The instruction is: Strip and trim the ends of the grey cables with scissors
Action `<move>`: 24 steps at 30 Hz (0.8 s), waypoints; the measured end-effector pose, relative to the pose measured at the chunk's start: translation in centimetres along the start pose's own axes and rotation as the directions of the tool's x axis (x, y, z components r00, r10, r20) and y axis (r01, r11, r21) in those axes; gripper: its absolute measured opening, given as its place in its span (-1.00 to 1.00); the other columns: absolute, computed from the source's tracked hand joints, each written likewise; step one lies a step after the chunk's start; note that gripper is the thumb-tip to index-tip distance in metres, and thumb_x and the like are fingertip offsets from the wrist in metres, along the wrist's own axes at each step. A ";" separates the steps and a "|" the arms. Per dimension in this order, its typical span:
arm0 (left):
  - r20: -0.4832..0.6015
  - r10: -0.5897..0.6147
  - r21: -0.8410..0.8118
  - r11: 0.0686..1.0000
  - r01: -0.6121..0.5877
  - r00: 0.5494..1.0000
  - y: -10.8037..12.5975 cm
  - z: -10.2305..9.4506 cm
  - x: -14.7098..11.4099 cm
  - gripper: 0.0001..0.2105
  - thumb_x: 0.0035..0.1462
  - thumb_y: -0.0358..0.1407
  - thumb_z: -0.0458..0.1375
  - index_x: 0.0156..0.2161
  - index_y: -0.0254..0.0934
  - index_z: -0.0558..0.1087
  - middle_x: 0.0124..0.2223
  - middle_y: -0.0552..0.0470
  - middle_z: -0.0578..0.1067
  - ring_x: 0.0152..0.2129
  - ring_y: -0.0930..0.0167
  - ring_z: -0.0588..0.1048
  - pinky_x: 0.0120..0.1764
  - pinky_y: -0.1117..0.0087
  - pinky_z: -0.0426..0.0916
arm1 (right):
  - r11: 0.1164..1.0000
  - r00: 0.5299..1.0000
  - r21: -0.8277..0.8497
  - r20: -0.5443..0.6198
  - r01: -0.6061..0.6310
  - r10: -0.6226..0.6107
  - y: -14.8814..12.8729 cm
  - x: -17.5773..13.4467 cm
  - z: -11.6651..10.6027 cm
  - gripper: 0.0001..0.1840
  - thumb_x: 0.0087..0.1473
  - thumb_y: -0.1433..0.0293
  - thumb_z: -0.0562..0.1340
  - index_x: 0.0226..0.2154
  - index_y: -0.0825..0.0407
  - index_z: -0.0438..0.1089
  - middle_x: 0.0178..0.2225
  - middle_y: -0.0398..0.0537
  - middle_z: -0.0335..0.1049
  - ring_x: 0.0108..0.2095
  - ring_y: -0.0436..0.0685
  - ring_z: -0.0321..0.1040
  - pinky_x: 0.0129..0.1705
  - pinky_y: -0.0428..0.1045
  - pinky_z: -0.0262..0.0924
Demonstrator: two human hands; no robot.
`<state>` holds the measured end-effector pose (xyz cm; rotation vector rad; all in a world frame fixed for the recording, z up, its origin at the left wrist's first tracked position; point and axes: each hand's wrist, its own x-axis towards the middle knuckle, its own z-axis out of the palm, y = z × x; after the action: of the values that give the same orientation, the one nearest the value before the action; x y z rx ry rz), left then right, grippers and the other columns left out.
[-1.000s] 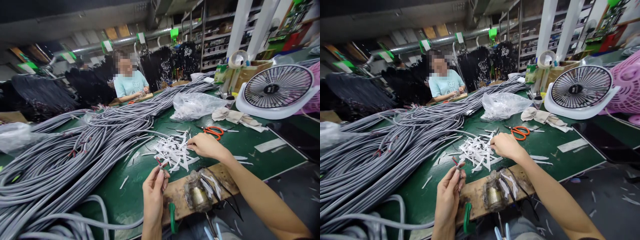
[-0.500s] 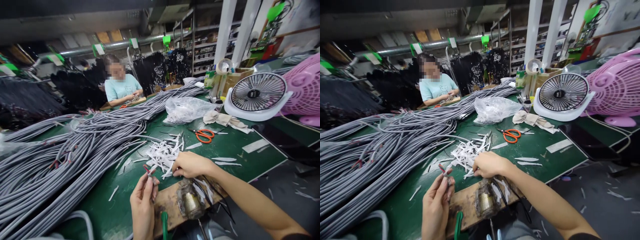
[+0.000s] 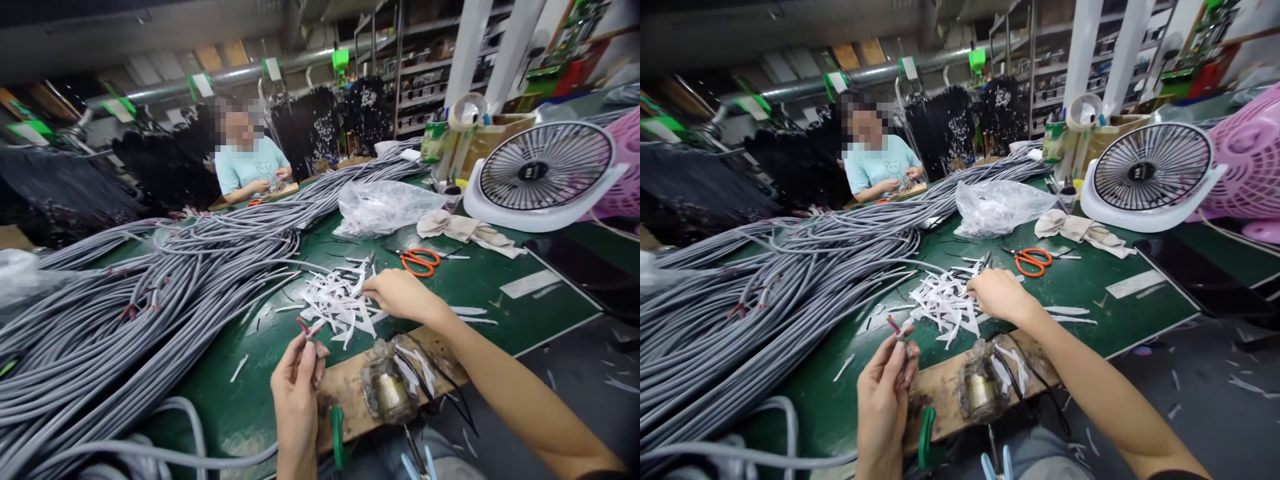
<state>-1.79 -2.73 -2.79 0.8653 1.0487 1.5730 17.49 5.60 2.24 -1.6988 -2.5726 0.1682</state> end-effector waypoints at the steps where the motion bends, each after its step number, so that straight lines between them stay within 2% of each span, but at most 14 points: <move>1: -0.005 0.001 -0.005 1.000 -0.001 1.000 0.0 0.0 0.0 -0.74 -0.07 -0.25 0.27 -0.24 -0.34 0.49 -0.49 0.05 0.44 -0.69 0.66 0.20 -0.63 0.63 0.10 | 1.000 1.000 -0.002 -0.010 -0.013 0.013 0.2 0.0 -0.1 -0.70 0.13 0.39 0.00 -0.29 -0.01 0.45 -0.35 0.08 0.48 -0.30 0.23 0.41 -0.40 -0.06 0.07; 7: -0.026 0.015 -0.013 1.000 -0.015 1.000 0.0 0.2 0.1 -0.74 -0.09 -0.24 0.28 -0.25 -0.34 0.49 -0.49 0.05 0.45 -0.69 0.65 0.22 -0.62 0.62 0.12 | 1.000 1.000 -0.002 0.008 0.008 -0.008 0.2 -0.2 -0.3 -0.74 0.11 0.36 0.05 -0.33 -0.04 0.46 -0.36 0.03 0.48 -0.32 0.20 0.42 -0.43 -0.09 0.06; 11: -0.023 0.016 0.018 1.000 -0.015 1.000 0.0 0.2 -0.2 -0.74 -0.08 -0.24 0.27 -0.24 -0.32 0.49 -0.48 0.06 0.45 -0.68 0.64 0.23 -0.61 0.63 0.13 | 0.999 0.997 -0.009 0.053 0.050 -0.050 -0.7 -0.3 -0.1 -0.76 0.07 0.38 0.09 -0.36 0.00 0.48 -0.41 0.06 0.49 -0.34 0.20 0.43 -0.43 -0.08 0.09; 17: -0.060 0.010 0.046 0.999 -0.008 0.998 -0.1 -0.1 -0.2 -0.70 -0.14 -0.24 0.31 -0.25 -0.33 0.50 -0.47 0.04 0.47 -0.67 0.62 0.25 -0.60 0.62 0.18 | 0.991 0.986 0.015 0.107 0.131 -0.132 -2.0 -0.4 0.4 -0.79 0.06 0.33 0.13 -0.33 -0.06 0.49 -0.38 -0.01 0.51 -0.31 0.14 0.43 -0.40 -0.11 0.12; 24: -0.055 0.010 0.066 0.998 -0.006 0.998 0.0 0.2 -0.2 -0.68 -0.13 -0.23 0.31 -0.23 -0.33 0.49 -0.48 0.05 0.46 -0.67 0.62 0.24 -0.61 0.62 0.19 | 0.984 0.981 0.055 0.088 0.167 -0.171 -2.3 -0.4 1.1 -0.79 0.05 0.36 0.13 -0.37 -0.01 0.49 -0.41 0.02 0.50 -0.33 0.14 0.43 -0.39 -0.10 0.13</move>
<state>-1.61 -2.85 -2.75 0.8765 1.1432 1.5843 15.48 4.26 1.46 -1.4812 -2.7400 0.3039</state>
